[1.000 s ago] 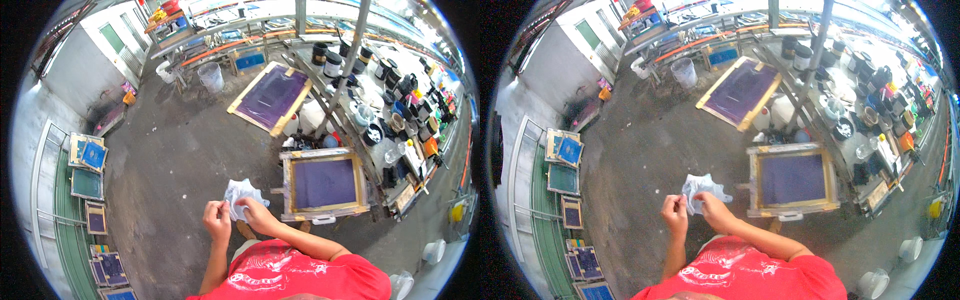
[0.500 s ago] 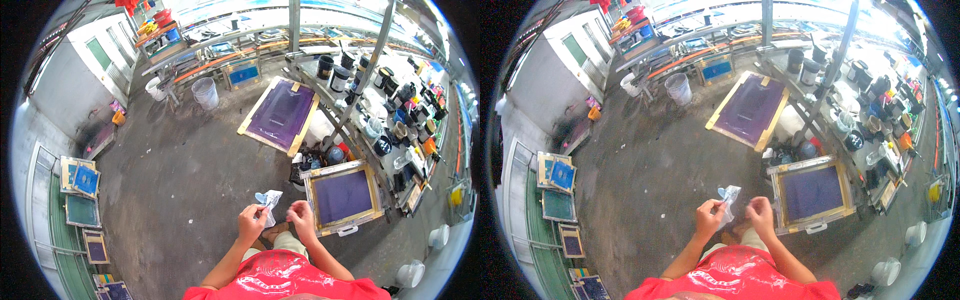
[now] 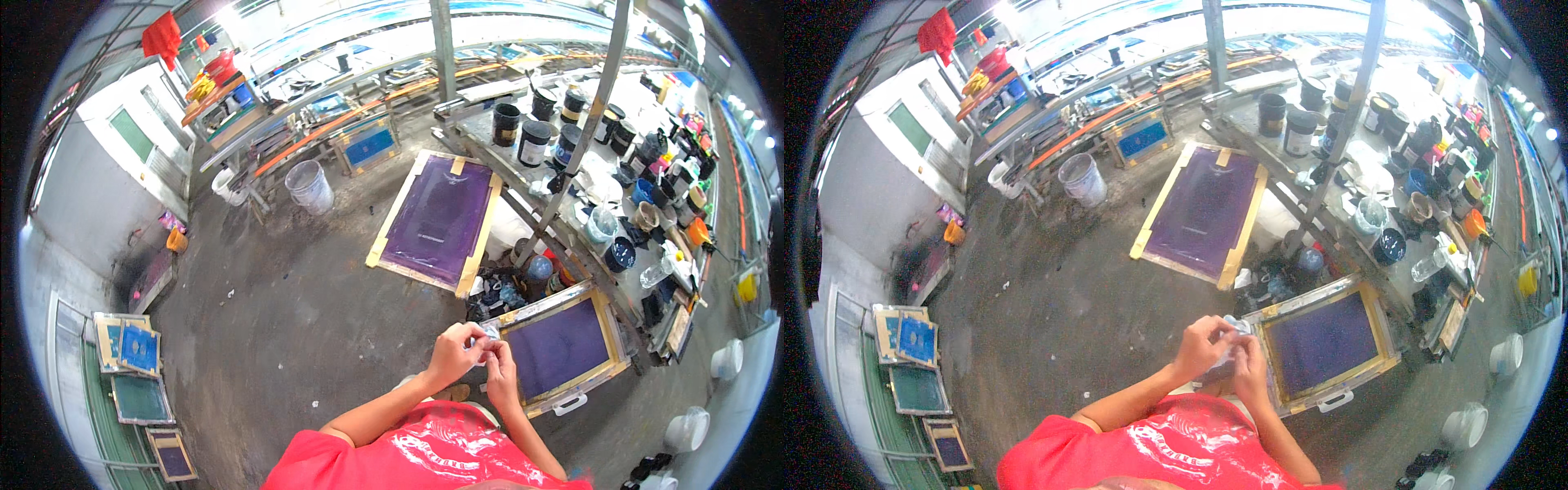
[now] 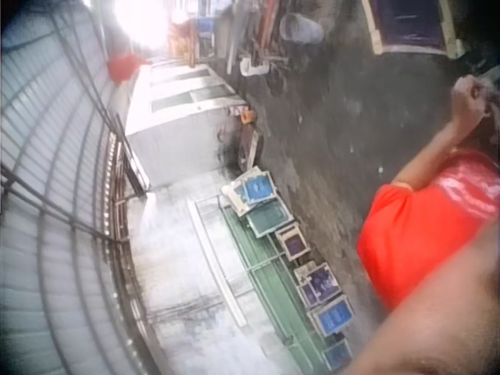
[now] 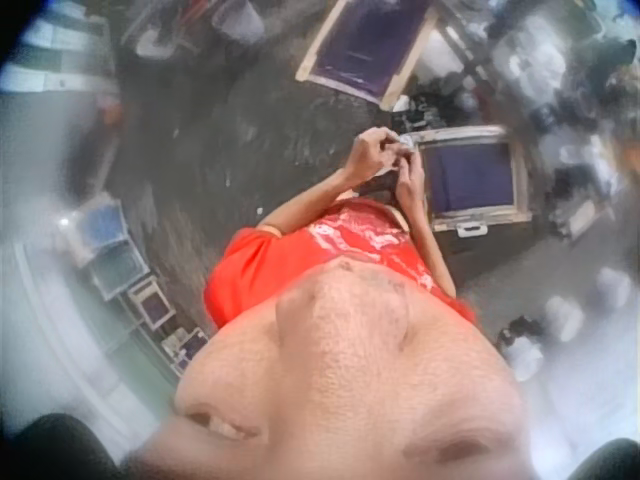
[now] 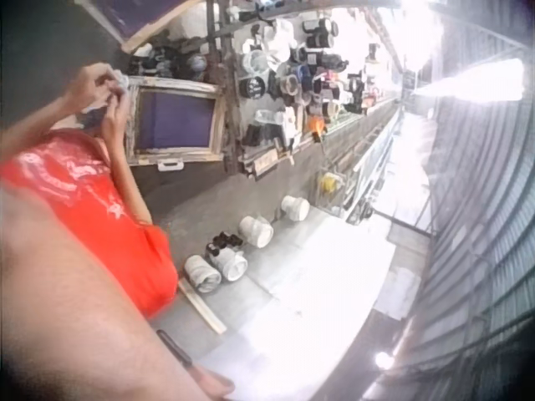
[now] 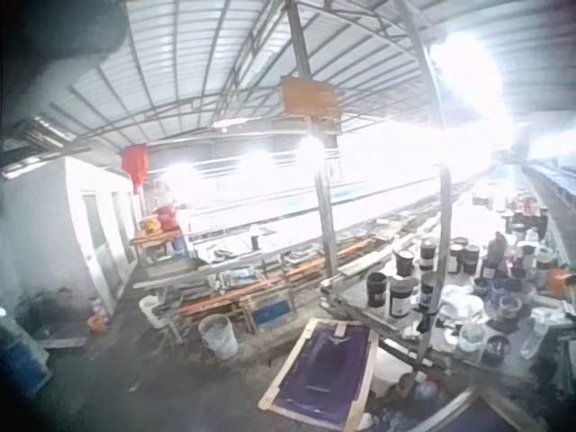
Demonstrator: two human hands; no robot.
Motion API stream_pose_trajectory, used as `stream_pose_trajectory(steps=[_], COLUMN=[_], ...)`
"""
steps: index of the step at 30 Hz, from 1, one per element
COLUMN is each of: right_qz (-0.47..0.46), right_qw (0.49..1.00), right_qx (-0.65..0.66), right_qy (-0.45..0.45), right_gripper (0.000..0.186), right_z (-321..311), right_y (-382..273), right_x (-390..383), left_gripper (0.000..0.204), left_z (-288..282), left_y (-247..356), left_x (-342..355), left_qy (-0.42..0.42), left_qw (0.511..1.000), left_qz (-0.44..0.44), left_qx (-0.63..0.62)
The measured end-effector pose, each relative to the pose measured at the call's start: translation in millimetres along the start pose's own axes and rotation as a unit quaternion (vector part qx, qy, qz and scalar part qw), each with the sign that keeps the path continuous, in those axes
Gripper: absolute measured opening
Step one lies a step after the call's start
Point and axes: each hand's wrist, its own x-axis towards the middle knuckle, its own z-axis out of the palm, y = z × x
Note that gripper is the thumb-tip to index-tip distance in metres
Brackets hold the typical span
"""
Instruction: The person uses a squeegee to pull dark ink across a screen-printing frame over a blue surfboard on a conveyor, then lifts the frame to reveal the printed logo. They walk to a workbench, place the frame down, and reload the screen with more ink using a squeegee.
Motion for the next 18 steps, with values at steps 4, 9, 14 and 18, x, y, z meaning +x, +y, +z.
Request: stream_pose_trajectory(steps=[4,9,14,18], right_qz=[-0.071,0.068,0.052,0.033], right_qw=[0.931,0.944,0.772,0.828], right_qx=[-0.338,0.174,0.454,0.248], right_qy=[0.120,0.270,0.443,0.502], right_gripper=[0.020,0.026,0.025,0.023], right_z=[-42,-89,-78,-54], right_y=[3,13,50,65], right_x=[13,21,36,51], left_gripper=[0.009,0.011,0.014,0.013], left_z=[34,70,91,98], left_y=[-6,-2,-6,-15], left_x=[26,45,88,125], left_qy=[-0.048,-0.185,-0.319,-0.392], left_qw=[0.982,0.929,0.877,0.818], left_qz=[0.179,0.320,0.355,0.408], left_qx=[0.028,0.017,-0.063,-0.099])
